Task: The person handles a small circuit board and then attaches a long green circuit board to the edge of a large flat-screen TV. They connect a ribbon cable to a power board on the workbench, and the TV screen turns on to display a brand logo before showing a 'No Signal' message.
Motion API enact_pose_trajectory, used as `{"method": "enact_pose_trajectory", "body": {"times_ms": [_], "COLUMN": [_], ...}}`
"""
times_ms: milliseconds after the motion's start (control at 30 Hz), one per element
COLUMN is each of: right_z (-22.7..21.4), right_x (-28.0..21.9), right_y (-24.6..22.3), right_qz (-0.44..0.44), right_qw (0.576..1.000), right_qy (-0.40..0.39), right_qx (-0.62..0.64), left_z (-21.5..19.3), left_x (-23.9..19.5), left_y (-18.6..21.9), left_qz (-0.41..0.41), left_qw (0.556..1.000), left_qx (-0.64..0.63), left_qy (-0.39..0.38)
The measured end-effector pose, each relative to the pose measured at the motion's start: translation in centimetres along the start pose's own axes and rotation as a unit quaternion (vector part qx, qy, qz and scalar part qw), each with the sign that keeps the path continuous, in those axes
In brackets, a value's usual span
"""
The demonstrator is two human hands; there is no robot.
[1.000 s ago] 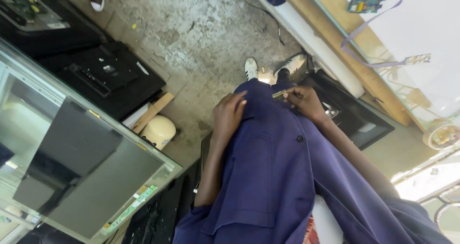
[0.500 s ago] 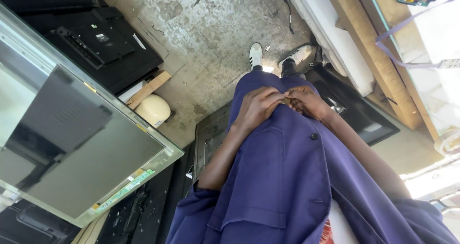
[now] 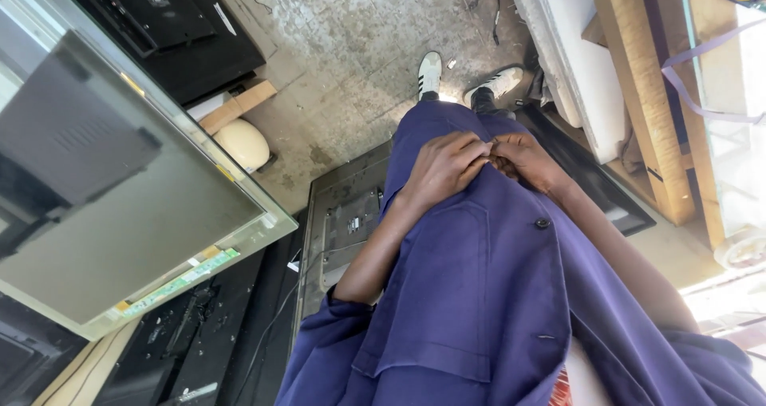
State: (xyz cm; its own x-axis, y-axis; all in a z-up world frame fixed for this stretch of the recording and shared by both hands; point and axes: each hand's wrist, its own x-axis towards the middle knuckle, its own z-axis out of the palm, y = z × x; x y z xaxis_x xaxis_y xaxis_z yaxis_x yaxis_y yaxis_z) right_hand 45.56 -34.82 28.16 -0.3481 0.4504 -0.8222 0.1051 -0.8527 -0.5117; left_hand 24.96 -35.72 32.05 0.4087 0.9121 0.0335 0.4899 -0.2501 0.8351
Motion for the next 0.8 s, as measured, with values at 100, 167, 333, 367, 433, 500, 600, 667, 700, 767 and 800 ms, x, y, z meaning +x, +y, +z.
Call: {"method": "enact_pose_trajectory", "body": {"times_ms": [100, 167, 333, 367, 433, 500, 600, 667, 700, 767, 800], "right_z": [-0.1, 0.5, 1.0, 0.9, 0.9, 1.0, 1.7, 0.7, 0.3, 0.3, 0.2], "right_x": [0.1, -0.7, -1.2, -1.0, -0.9, -0.9, -1.4, -0.6, -0.5, -0.4, -0.3], "right_y": [0.3, -0.6, -1.1, -0.9, -0.8, -0.7, -1.5, -0.8, -0.3, -0.5, -0.6], "right_qz": [-0.001, -0.005, -0.018, -0.021, -0.027, -0.037, -0.029, -0.027, -0.025, -0.024, -0.025], "right_qw": [1.000, 0.999, 0.999, 0.998, 0.997, 0.997, 0.998, 0.997, 0.997, 0.997, 0.998], "right_qy": [-0.003, -0.004, -0.010, -0.011, -0.015, -0.018, -0.022, -0.037, -0.037, -0.047, -0.047], "right_qx": [-0.023, -0.034, -0.047, -0.056, -0.067, -0.072, -0.059, -0.062, -0.057, -0.053, -0.045], "left_z": [0.3, 0.4, 0.1, 0.4, 0.5, 0.2, 0.0, 0.4, 0.6, 0.3, 0.3], "left_x": [-0.4, -0.8, -1.0, -1.2, -1.4, -1.5, -1.5, -1.7, -1.8, -2.0, -2.0], "left_y": [0.1, 0.1, 0.4, 0.2, 0.0, 0.2, 0.6, 0.5, 0.6, 1.1, 1.3], "left_qz": [-0.012, -0.012, -0.016, -0.021, -0.026, -0.031, -0.043, -0.052, -0.051, -0.062, -0.065], "left_qw": [1.000, 1.000, 1.000, 1.000, 1.000, 1.000, 0.999, 0.998, 0.998, 0.997, 0.997], "left_qx": [-0.005, -0.004, 0.001, 0.000, 0.002, 0.004, 0.007, 0.016, 0.017, 0.011, 0.001], "left_qy": [0.003, -0.004, -0.012, -0.012, -0.008, -0.001, 0.014, 0.029, 0.034, 0.044, 0.049]}}
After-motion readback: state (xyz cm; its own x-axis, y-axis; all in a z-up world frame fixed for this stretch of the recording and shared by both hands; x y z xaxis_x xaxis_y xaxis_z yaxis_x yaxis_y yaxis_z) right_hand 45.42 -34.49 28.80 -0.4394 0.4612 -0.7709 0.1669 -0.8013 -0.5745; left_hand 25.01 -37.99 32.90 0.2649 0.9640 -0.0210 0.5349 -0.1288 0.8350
